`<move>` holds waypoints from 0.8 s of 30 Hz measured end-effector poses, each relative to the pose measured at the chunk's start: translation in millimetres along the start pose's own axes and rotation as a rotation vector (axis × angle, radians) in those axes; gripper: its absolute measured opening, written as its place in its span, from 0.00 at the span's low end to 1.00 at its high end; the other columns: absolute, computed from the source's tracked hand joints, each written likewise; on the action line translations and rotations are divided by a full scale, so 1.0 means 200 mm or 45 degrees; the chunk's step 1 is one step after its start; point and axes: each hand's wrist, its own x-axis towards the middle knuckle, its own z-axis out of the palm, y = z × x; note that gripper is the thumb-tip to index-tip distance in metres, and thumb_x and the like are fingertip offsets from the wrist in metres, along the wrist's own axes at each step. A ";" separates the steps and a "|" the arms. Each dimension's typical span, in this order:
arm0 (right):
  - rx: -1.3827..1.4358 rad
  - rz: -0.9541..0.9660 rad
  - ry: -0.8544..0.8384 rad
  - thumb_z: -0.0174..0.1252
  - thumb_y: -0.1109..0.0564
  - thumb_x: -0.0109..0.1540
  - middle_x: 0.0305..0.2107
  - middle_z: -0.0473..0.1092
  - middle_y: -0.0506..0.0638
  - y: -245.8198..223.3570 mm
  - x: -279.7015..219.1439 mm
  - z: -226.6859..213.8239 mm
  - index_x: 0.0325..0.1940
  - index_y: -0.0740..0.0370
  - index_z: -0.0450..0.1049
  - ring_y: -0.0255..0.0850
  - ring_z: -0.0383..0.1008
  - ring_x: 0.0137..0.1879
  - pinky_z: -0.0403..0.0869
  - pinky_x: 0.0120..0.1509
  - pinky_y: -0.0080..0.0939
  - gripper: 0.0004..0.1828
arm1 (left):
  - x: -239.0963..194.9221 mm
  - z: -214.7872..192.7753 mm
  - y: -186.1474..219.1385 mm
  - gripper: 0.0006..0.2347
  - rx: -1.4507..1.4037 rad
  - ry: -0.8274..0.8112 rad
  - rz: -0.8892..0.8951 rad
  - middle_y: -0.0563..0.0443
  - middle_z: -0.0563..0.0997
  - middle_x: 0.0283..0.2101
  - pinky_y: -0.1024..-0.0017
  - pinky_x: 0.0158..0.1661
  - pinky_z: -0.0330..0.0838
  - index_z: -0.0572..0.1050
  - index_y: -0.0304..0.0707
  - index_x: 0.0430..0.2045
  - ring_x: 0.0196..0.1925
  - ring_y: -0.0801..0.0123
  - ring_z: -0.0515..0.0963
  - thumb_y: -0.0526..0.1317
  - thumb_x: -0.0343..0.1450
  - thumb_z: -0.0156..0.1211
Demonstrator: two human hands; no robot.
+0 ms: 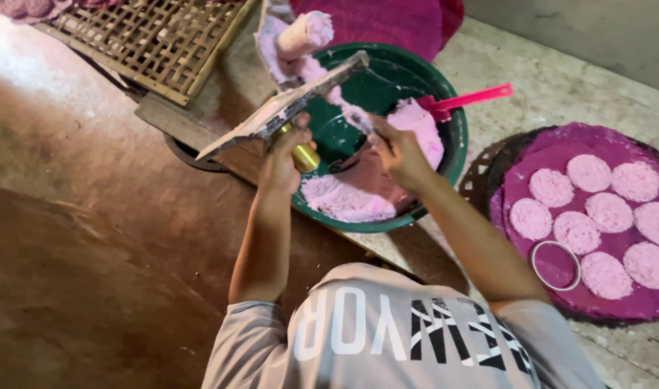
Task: The person scoops pink dough from a green basin using a pink spatula and a wooden stick, then uses a metal ring mold and a wooden mallet to press the dough into circular shapes on a purple tray. The person repeatedly fills the mold, taps it with the mallet, and removes the formed circles, placing them on the tray.
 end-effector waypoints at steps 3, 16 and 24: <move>0.019 0.017 -0.108 0.52 0.62 0.69 0.40 0.77 0.59 -0.02 -0.07 0.01 0.68 0.61 0.69 0.38 0.78 0.42 0.75 0.48 0.37 0.22 | 0.04 -0.04 -0.05 0.13 0.029 0.177 0.004 0.52 0.76 0.38 0.69 0.36 0.74 0.73 0.37 0.41 0.36 0.68 0.77 0.31 0.63 0.61; 0.776 -0.176 -0.058 0.49 0.29 0.69 0.80 0.45 0.64 -0.27 -0.42 -0.62 0.84 0.56 0.29 0.56 0.57 0.79 0.62 0.79 0.60 0.54 | -0.58 0.44 -0.42 0.13 -0.095 -0.482 -0.345 0.46 0.76 0.40 0.68 0.42 0.74 0.74 0.28 0.43 0.41 0.65 0.75 0.33 0.66 0.64; 0.973 -0.130 0.219 0.59 0.42 0.67 0.74 0.50 0.65 -0.52 -1.06 -1.27 0.79 0.62 0.46 0.66 0.68 0.66 0.81 0.51 0.62 0.45 | -0.82 1.07 -0.57 0.18 0.785 -1.179 -0.310 0.47 0.80 0.40 0.65 0.46 0.74 0.76 0.33 0.44 0.44 0.63 0.78 0.36 0.62 0.72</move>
